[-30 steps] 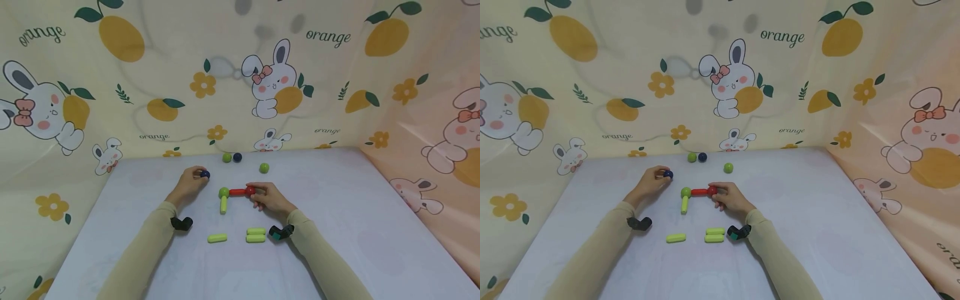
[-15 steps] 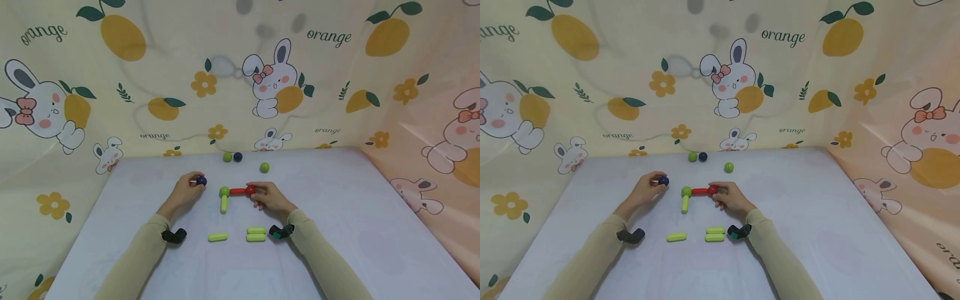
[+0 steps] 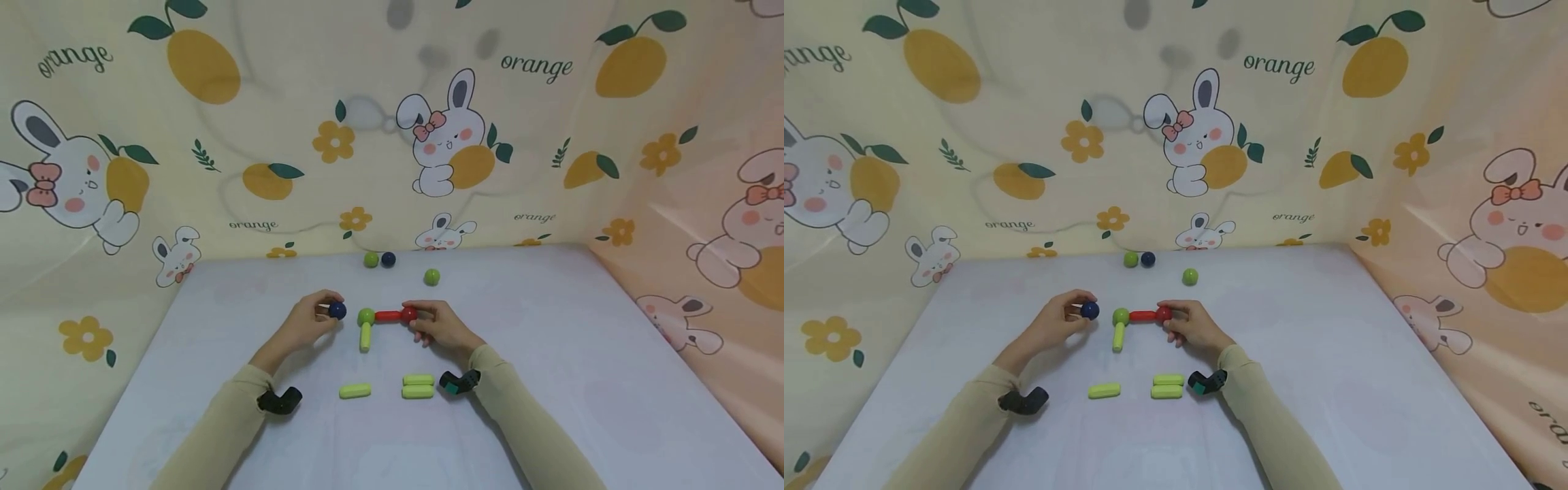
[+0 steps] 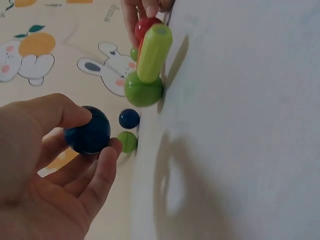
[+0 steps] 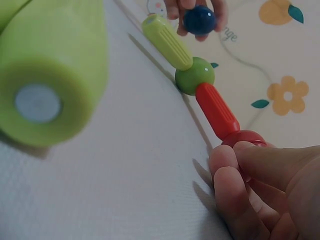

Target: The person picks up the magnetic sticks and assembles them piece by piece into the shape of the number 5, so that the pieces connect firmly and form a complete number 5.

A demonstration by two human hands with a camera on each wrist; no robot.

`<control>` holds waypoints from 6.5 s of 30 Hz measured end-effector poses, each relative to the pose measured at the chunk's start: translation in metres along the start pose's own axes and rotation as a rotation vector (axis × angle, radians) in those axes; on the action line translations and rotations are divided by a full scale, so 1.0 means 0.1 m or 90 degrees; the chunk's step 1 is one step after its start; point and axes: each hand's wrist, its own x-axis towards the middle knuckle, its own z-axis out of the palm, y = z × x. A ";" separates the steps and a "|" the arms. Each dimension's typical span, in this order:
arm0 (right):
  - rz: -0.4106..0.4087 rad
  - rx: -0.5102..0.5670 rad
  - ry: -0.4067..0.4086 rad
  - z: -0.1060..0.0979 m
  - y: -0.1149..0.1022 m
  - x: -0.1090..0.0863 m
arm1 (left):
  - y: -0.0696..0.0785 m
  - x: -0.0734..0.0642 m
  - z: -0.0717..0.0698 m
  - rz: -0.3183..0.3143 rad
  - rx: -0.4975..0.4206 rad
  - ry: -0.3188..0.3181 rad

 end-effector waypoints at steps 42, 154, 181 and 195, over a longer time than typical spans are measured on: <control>-0.011 -0.012 0.000 0.00 -0.02 0.00 | 0.16 -0.27 0.17 -0.008 0.044 -0.228; 0.002 -0.016 0.015 0.02 -0.03 0.01 | 0.17 -0.18 0.36 0.003 0.044 -0.233; -0.014 -0.013 0.078 -0.10 -0.07 -0.05 | 0.17 -0.20 0.41 -0.011 0.034 -0.216; -0.076 -0.106 -0.010 -0.09 -0.13 -0.50 | 0.13 -0.19 0.41 -0.006 0.033 -0.213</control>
